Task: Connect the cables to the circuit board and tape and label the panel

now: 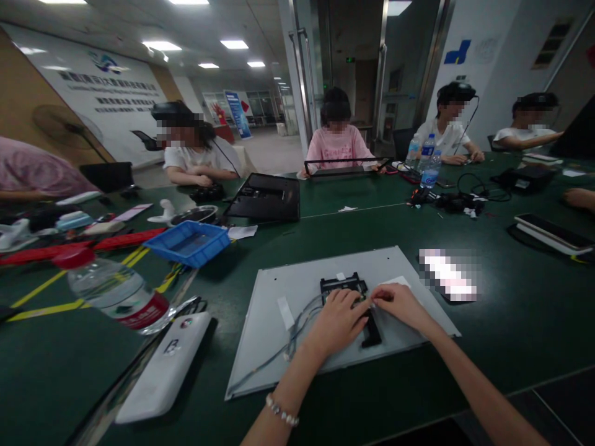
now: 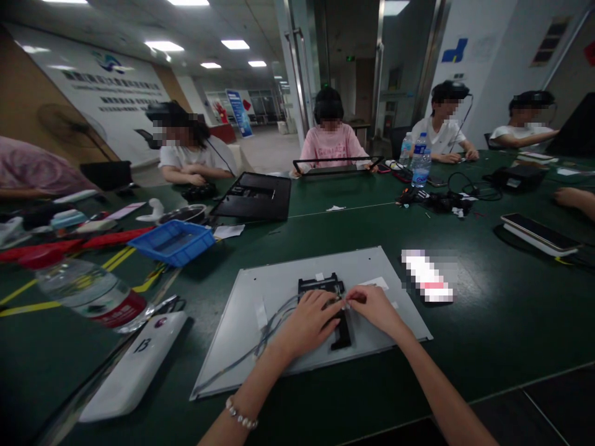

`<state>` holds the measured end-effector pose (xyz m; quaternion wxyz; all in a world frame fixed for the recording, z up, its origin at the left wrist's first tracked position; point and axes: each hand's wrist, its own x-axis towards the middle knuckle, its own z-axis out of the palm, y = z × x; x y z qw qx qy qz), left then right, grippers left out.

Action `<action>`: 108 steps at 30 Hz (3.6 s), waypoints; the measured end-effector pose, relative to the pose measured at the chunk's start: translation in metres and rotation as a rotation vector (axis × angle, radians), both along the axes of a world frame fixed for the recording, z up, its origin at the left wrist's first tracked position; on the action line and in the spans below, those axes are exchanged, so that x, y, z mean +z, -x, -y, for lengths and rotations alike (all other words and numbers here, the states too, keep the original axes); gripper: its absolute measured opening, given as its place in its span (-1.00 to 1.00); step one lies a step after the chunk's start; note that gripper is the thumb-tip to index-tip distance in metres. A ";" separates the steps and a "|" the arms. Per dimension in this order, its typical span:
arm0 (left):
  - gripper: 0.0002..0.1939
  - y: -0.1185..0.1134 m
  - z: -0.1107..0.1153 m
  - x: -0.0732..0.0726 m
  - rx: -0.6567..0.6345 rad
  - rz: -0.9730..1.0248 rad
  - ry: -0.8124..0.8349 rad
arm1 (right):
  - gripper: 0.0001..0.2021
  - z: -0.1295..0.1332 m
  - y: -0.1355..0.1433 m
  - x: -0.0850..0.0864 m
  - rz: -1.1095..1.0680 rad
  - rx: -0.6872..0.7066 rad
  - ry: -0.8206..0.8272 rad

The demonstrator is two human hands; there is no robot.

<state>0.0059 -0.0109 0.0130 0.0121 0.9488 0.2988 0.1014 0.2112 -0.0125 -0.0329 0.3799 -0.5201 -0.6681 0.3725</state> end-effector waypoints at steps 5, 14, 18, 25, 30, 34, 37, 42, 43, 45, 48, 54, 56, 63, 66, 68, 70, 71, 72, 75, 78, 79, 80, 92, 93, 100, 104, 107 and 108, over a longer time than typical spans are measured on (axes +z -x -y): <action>-0.72 -0.003 -0.001 -0.001 -0.008 -0.026 -0.036 | -0.88 0.002 0.003 -0.002 0.024 -0.030 -0.009; -0.73 -0.004 0.000 -0.001 0.002 0.015 -0.021 | -0.84 0.009 0.003 0.001 0.119 -0.062 -0.098; -0.71 -0.004 0.001 -0.001 0.008 0.017 -0.024 | -0.82 0.011 -0.001 0.003 0.063 -0.064 -0.101; -0.61 0.002 -0.002 0.009 0.047 0.043 -0.005 | -0.80 0.009 -0.006 -0.002 0.011 -0.115 -0.062; -0.62 0.052 -0.005 0.025 0.305 0.111 -0.022 | -0.80 0.008 -0.007 -0.001 0.003 -0.120 -0.051; -0.58 0.103 0.003 0.020 0.471 0.109 0.069 | -0.80 0.011 -0.007 0.001 -0.009 -0.112 -0.055; -0.57 0.123 0.010 0.009 0.523 0.142 0.154 | -0.79 0.012 -0.007 0.003 -0.016 -0.096 -0.057; -0.69 0.121 0.017 0.002 0.582 0.177 0.176 | -0.79 0.013 -0.007 0.004 0.002 -0.095 -0.055; -0.71 0.120 0.017 0.003 0.605 0.177 0.176 | -0.79 0.013 -0.006 0.004 0.002 -0.094 -0.055; -0.73 0.118 0.017 0.004 0.640 0.171 0.179 | -0.80 0.013 -0.006 0.003 -0.006 -0.088 -0.057; -0.74 0.117 0.016 0.007 0.667 0.138 0.167 | -0.80 0.012 -0.007 0.000 -0.012 -0.081 -0.068; -0.73 0.103 0.028 0.014 0.673 0.067 -0.052 | -0.79 0.014 -0.005 0.007 0.008 -0.148 -0.126; -0.74 0.092 0.036 0.013 0.657 0.049 -0.102 | -0.78 0.017 0.006 0.019 0.044 -0.152 -0.195; -0.82 0.071 0.052 0.000 0.645 0.097 -0.138 | -0.50 0.031 0.086 0.054 0.310 0.250 -0.396; -0.82 0.081 0.056 0.002 0.679 0.186 -0.118 | -0.50 0.029 0.112 0.051 0.432 0.331 -0.464; -0.79 0.089 0.055 0.004 0.715 0.255 -0.117 | -0.59 0.025 0.123 0.046 0.505 0.367 -0.523; -0.77 0.095 0.052 0.004 0.768 0.298 -0.131 | -0.71 0.022 0.132 0.041 0.578 0.383 -0.588; -0.76 0.096 0.050 0.003 0.786 0.305 -0.135 | -0.78 0.020 0.136 0.039 0.615 0.387 -0.616; -0.76 0.097 0.047 0.001 0.795 0.303 -0.133 | -0.83 0.019 0.139 0.037 0.649 0.392 -0.639; -0.74 0.093 0.040 -0.009 0.766 0.257 -0.076 | -0.89 0.017 0.147 0.029 0.726 0.404 -0.678; -0.74 0.089 0.037 -0.020 0.768 0.207 0.010 | -0.90 0.017 0.147 0.021 0.739 0.409 -0.698; -0.75 0.089 0.036 -0.023 0.772 0.196 0.034 | -0.90 0.017 0.146 0.019 0.735 0.410 -0.703; -0.75 0.088 0.037 -0.026 0.775 0.187 0.051 | -0.90 0.018 0.145 0.018 0.732 0.414 -0.707; -0.70 0.084 0.038 -0.034 0.789 0.059 0.065 | -0.74 0.047 0.145 0.015 0.727 0.347 -0.701; -0.69 0.085 0.039 -0.034 0.781 0.067 0.050 | -0.69 0.052 0.143 0.017 0.711 0.338 -0.692; -0.65 0.085 0.042 -0.030 0.774 0.133 0.007 | -0.71 0.051 0.069 0.040 0.427 0.150 -0.418; -0.80 0.085 0.040 -0.024 0.759 0.230 -0.043 | -0.74 0.022 0.006 0.033 0.333 -0.036 -0.167; -0.81 0.084 0.043 -0.020 0.655 0.283 -0.088 | -0.72 0.010 -0.014 0.025 0.305 0.004 -0.071; -0.79 0.084 0.044 -0.019 0.614 0.274 -0.095 | -0.71 0.009 -0.015 0.023 0.309 0.024 -0.061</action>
